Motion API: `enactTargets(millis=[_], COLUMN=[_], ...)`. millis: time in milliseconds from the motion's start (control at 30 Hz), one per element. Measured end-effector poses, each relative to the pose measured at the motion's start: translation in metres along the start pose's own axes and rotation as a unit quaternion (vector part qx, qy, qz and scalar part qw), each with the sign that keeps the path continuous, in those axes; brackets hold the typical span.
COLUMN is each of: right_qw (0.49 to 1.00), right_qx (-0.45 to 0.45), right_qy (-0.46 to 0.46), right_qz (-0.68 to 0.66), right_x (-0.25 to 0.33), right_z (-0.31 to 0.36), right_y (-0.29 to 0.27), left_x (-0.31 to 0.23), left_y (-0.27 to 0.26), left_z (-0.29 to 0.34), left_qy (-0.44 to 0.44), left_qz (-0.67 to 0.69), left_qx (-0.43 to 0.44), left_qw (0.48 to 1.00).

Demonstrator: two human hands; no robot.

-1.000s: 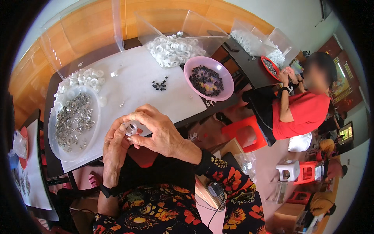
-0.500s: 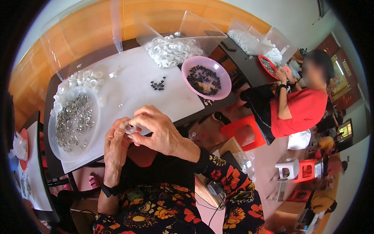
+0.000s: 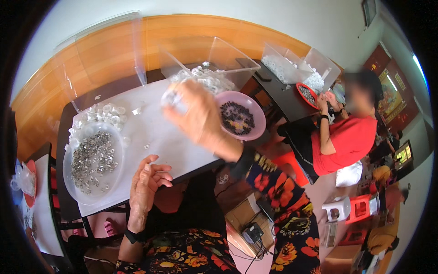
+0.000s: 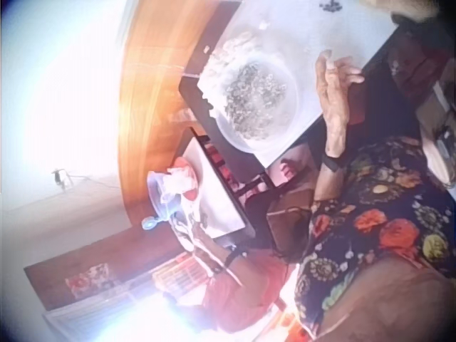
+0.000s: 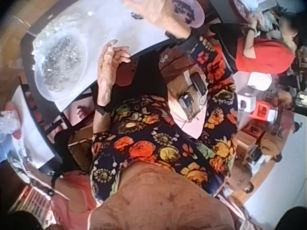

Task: Assembling small white plastic components by inserting black pieces and metal rings.

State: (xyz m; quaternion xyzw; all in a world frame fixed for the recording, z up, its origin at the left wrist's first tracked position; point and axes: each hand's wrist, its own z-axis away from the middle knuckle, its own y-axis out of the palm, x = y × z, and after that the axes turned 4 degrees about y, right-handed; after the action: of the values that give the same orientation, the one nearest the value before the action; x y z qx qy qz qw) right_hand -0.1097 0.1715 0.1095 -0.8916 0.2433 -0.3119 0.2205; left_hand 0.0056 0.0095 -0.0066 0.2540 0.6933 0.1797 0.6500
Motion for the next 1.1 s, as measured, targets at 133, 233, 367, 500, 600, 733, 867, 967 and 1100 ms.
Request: enactTargets(millis=[133,233,367,500,600,733,867,967,1100], right_qw=[0.983,0.941,0.988,0.981,0.973,0.939,0.933,0.958,0.975], right_qx=[-0.058,-0.055,0.015,0.188,0.213,0.334,0.347,0.281,0.193], right_qy=[0.02,-0.006,-0.105,0.026,-0.011,-0.039,-0.027,0.018,0.088], right_qz=[0.173,0.334,0.117,0.037,0.087,0.073,0.09,0.055,-0.057], right_x=[-0.059,-0.064,-0.015,-0.017,-0.042,-0.055,-0.048,-0.031,-0.004], right_z=[-0.061,-0.065,-0.043,-0.038,-0.035,-0.034,-0.016,0.008,0.047], right_y=[-0.026,-0.014,0.052,0.105,0.137,0.148,0.117,0.09,0.052], left_x=[0.003,0.001,0.0,-0.001,-0.003,-0.002,0.001,0.0,0.002], left_y=[0.005,0.003,-0.008,-0.007,-0.007,-0.01,-0.011,-0.012,-0.004], left_z=[-0.001,-0.002,0.002,0.002,0.003,0.004,0.001,0.002,0.0], left_qy=[0.007,-0.012,-0.019,-0.027,-0.033,-0.039,-0.036,-0.03,0.004], left_qz=[0.019,0.021,0.046,0.073,0.094,0.111,0.097,0.094,0.095], left_qx=[0.02,0.038,0.029,0.04,0.042,0.046,0.045,0.026,0.001], left_qw=[1.0,0.999,0.998,0.996,0.994,0.992,0.994,0.995,0.996])
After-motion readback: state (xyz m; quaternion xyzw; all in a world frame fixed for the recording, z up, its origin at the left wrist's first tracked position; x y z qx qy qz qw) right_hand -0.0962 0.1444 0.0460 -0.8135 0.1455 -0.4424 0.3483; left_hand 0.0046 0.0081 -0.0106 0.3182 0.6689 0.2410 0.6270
